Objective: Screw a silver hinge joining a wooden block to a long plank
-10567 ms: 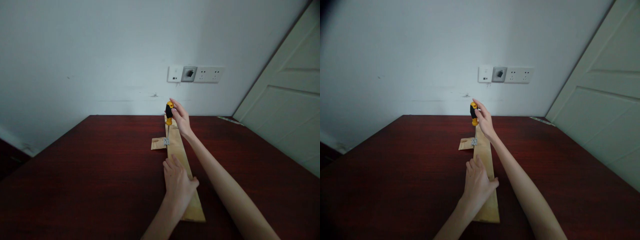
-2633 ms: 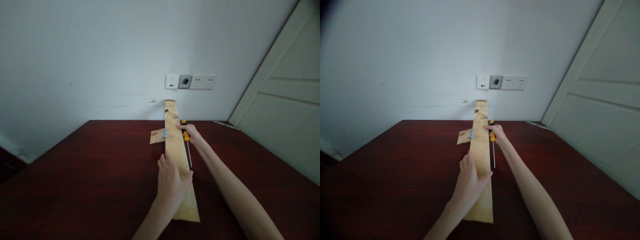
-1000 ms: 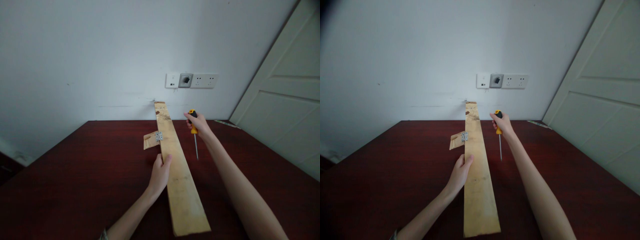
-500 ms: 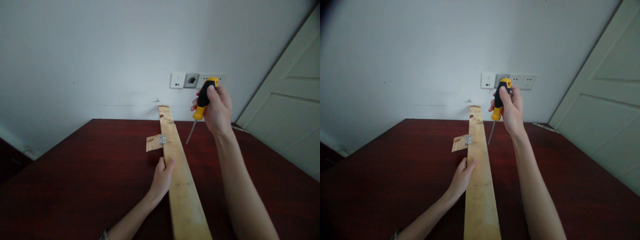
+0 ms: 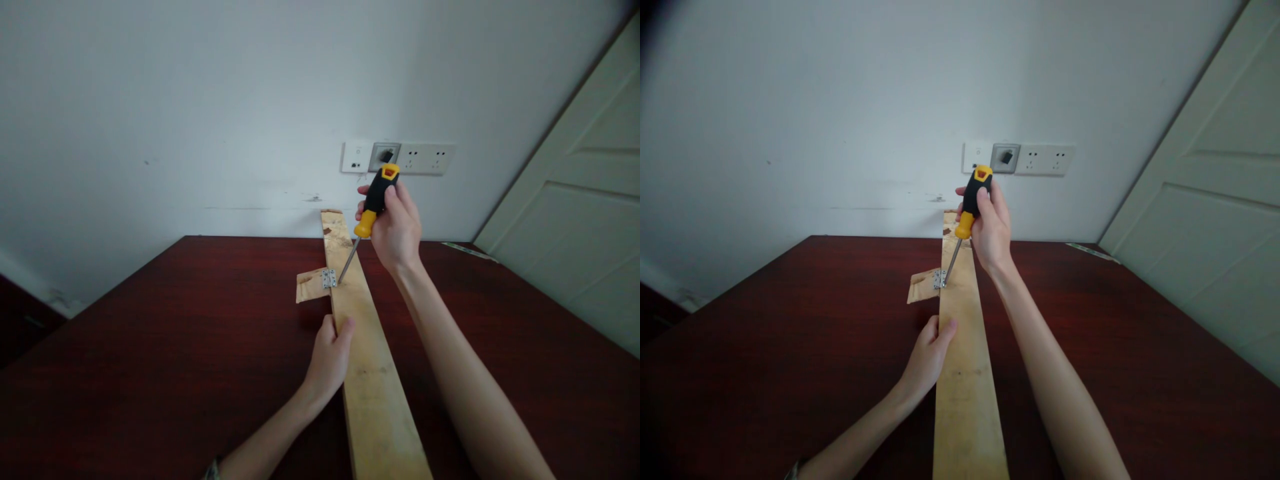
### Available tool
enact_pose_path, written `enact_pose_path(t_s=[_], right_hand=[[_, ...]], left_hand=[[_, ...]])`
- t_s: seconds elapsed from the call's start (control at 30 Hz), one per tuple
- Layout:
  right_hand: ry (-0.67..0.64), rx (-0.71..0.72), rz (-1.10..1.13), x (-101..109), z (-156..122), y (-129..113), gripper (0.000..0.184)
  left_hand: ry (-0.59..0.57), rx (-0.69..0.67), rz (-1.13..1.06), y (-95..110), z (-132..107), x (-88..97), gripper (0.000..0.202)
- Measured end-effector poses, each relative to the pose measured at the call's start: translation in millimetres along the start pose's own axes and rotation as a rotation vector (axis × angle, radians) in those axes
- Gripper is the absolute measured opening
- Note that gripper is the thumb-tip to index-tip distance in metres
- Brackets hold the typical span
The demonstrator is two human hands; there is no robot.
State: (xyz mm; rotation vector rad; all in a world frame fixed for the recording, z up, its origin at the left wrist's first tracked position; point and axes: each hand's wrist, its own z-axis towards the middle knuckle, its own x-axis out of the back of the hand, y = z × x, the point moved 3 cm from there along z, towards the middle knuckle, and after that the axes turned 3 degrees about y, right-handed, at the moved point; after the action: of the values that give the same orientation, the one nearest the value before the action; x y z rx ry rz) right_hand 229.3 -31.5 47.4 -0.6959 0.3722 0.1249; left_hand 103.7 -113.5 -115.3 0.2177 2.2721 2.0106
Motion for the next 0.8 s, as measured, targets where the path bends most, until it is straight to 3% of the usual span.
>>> enact_pose_path(t_s=[0.33,0.8], right_hand=[[-0.024,0.076,-0.116,-3,-4,15,0.033],[-0.029,0.017,-0.106,-8,-10,20,0.038]], left_hand=[[-0.010,-0.003,-0.011,-1,-1,0.1,0.030],[-0.016,0.012,-0.037,3,-4,-1.0,0.028]])
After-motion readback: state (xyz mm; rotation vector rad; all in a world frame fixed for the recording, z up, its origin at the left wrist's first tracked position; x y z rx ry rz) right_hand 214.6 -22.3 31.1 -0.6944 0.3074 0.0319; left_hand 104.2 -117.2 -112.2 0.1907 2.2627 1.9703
